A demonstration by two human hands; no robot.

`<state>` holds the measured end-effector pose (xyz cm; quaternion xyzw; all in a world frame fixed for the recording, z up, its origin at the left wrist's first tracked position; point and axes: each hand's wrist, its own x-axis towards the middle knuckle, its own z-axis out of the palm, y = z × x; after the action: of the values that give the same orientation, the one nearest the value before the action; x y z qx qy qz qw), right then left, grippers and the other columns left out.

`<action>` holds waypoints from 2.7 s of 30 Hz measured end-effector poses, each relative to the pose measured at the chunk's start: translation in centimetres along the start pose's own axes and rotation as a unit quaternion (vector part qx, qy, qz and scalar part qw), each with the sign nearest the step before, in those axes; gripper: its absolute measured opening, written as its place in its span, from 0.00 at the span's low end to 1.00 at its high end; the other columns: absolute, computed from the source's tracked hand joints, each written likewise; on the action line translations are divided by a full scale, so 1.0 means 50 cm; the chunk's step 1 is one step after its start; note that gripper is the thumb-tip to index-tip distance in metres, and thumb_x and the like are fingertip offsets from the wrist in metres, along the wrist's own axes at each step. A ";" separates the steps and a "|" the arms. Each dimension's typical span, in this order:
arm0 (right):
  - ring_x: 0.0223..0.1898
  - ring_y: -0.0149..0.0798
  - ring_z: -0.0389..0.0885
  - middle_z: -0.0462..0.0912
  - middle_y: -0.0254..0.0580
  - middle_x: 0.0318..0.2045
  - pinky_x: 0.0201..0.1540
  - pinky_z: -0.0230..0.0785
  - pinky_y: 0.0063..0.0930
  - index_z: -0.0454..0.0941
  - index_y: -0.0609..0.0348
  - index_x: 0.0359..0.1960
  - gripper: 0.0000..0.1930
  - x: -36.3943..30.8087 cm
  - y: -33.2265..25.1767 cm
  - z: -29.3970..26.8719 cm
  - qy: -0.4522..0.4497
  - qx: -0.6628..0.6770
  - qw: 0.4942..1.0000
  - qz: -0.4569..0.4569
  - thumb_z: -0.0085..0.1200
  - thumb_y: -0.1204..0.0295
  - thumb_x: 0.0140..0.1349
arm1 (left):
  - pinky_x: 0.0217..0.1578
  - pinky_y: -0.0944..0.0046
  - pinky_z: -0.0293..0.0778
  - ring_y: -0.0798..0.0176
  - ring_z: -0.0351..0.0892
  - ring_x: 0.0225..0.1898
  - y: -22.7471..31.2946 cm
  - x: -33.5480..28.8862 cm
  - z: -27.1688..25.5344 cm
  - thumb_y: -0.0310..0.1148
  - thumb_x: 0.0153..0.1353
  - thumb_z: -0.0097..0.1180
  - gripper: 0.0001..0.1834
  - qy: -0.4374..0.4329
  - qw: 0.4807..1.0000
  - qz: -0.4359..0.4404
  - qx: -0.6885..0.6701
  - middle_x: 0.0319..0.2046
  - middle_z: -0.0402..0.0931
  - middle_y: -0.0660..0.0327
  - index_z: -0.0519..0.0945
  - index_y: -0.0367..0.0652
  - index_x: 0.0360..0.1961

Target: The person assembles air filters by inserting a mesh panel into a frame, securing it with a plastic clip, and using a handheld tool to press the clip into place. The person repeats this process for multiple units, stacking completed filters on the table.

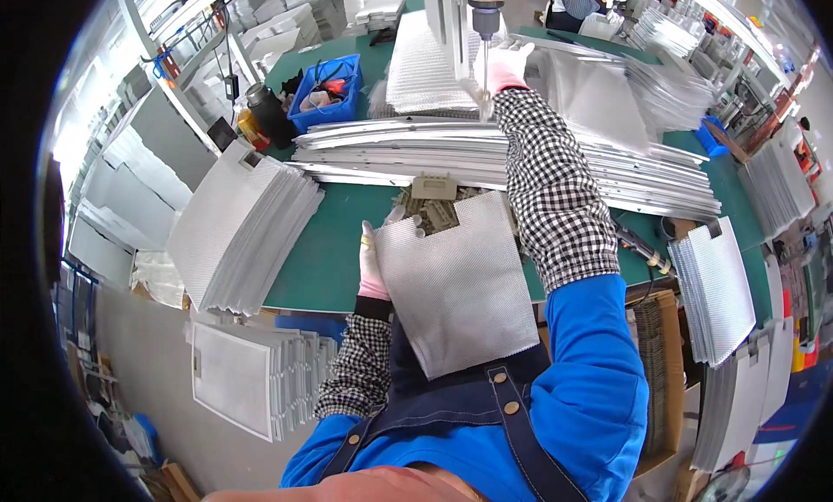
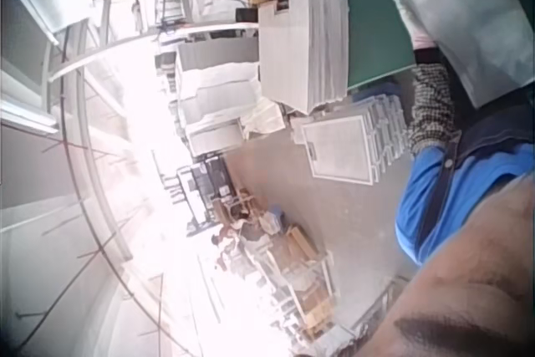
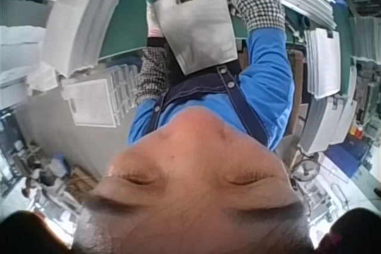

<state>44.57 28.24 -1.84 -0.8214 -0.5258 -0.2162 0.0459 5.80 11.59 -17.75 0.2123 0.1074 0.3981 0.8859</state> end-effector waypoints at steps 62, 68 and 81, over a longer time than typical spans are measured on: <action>0.49 0.37 0.82 0.85 0.39 0.49 0.52 0.73 0.30 0.78 0.59 0.59 0.19 -0.040 0.185 -0.152 0.072 0.570 0.816 0.064 0.56 0.76 0.67 | 0.54 0.48 0.77 0.48 0.76 0.53 0.000 0.007 0.015 0.69 0.61 0.56 0.47 -0.034 0.999 -0.023 0.011 0.55 0.74 0.45 0.66 0.39 0.66; 0.57 0.37 0.77 0.82 0.42 0.56 0.62 0.65 0.30 0.71 0.62 0.67 0.27 -0.094 0.350 -0.053 0.008 0.697 0.707 0.122 0.59 0.73 0.66 | 0.55 0.49 0.78 0.49 0.77 0.53 -0.037 0.059 0.038 0.69 0.64 0.52 0.47 -0.079 0.994 -0.068 0.021 0.58 0.74 0.45 0.65 0.38 0.68; 0.43 0.35 0.85 0.83 0.50 0.48 0.44 0.80 0.28 0.67 0.70 0.62 0.19 -0.897 0.044 -0.158 -0.241 0.744 0.594 0.190 0.47 0.75 0.71 | 0.57 0.44 0.80 0.44 0.77 0.59 -0.010 0.032 -0.016 0.75 0.64 0.42 0.54 -0.032 0.996 -0.075 -0.043 0.61 0.71 0.41 0.61 0.35 0.72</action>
<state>28.25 -12.98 -12.49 -0.6056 -0.3277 0.4694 0.5527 6.89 12.71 -18.74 0.1777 0.0773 0.3276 0.9247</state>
